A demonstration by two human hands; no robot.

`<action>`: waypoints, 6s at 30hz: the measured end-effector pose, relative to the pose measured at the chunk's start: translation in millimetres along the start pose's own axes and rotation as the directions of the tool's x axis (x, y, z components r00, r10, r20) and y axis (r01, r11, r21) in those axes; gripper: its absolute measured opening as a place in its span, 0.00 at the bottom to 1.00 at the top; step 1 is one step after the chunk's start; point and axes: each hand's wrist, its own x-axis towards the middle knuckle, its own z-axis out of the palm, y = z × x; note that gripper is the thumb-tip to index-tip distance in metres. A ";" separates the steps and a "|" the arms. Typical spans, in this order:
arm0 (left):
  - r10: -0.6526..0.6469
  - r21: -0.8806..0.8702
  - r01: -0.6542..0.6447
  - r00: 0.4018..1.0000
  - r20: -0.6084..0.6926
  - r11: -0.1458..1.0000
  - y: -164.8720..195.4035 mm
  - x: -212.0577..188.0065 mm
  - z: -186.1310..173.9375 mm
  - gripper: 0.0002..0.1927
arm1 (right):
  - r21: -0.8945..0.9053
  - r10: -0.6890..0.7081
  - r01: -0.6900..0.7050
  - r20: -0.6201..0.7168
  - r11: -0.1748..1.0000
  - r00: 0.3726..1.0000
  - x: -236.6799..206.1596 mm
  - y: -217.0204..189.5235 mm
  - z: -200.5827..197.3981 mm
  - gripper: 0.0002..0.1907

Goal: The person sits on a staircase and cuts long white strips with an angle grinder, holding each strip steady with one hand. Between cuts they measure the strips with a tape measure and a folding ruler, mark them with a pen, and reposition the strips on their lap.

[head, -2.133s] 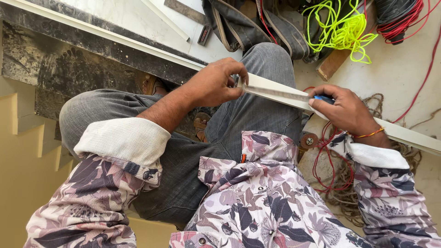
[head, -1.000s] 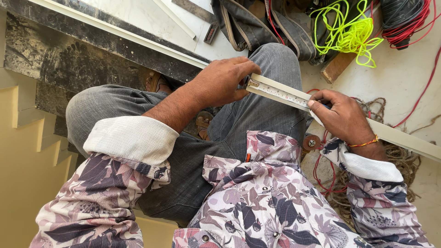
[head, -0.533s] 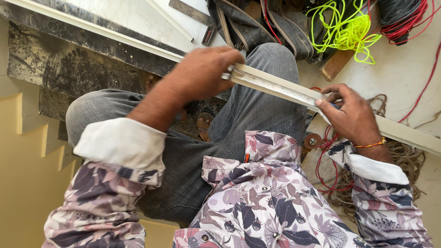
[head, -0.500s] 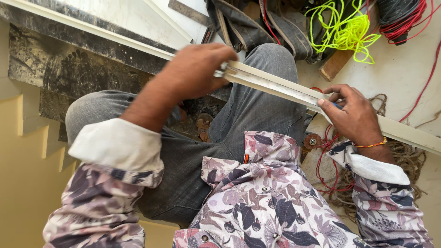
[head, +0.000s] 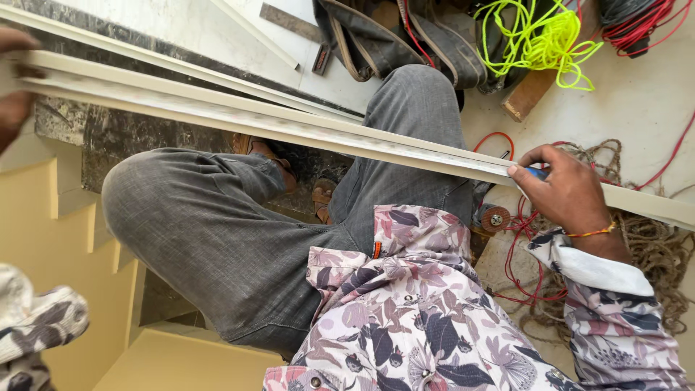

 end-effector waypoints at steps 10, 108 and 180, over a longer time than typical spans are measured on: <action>0.001 0.794 -0.046 0.998 0.058 0.606 152.6 15.4 55.0 0.38 | -0.011 -0.062 0.061 -0.089 0.998 0.994 -4.7 10.5 16.3 0.14; 0.195 0.176 -0.308 0.860 0.471 0.935 350.9 81.5 432.8 0.23 | 0.773 -0.595 0.309 0.108 0.554 0.796 72.9 -121.0 51.1 0.10; 0.207 0.268 -0.278 0.942 0.266 0.922 348.2 107.9 363.5 0.22 | 0.658 -0.209 0.050 0.165 0.751 0.964 53.1 64.0 -7.4 0.22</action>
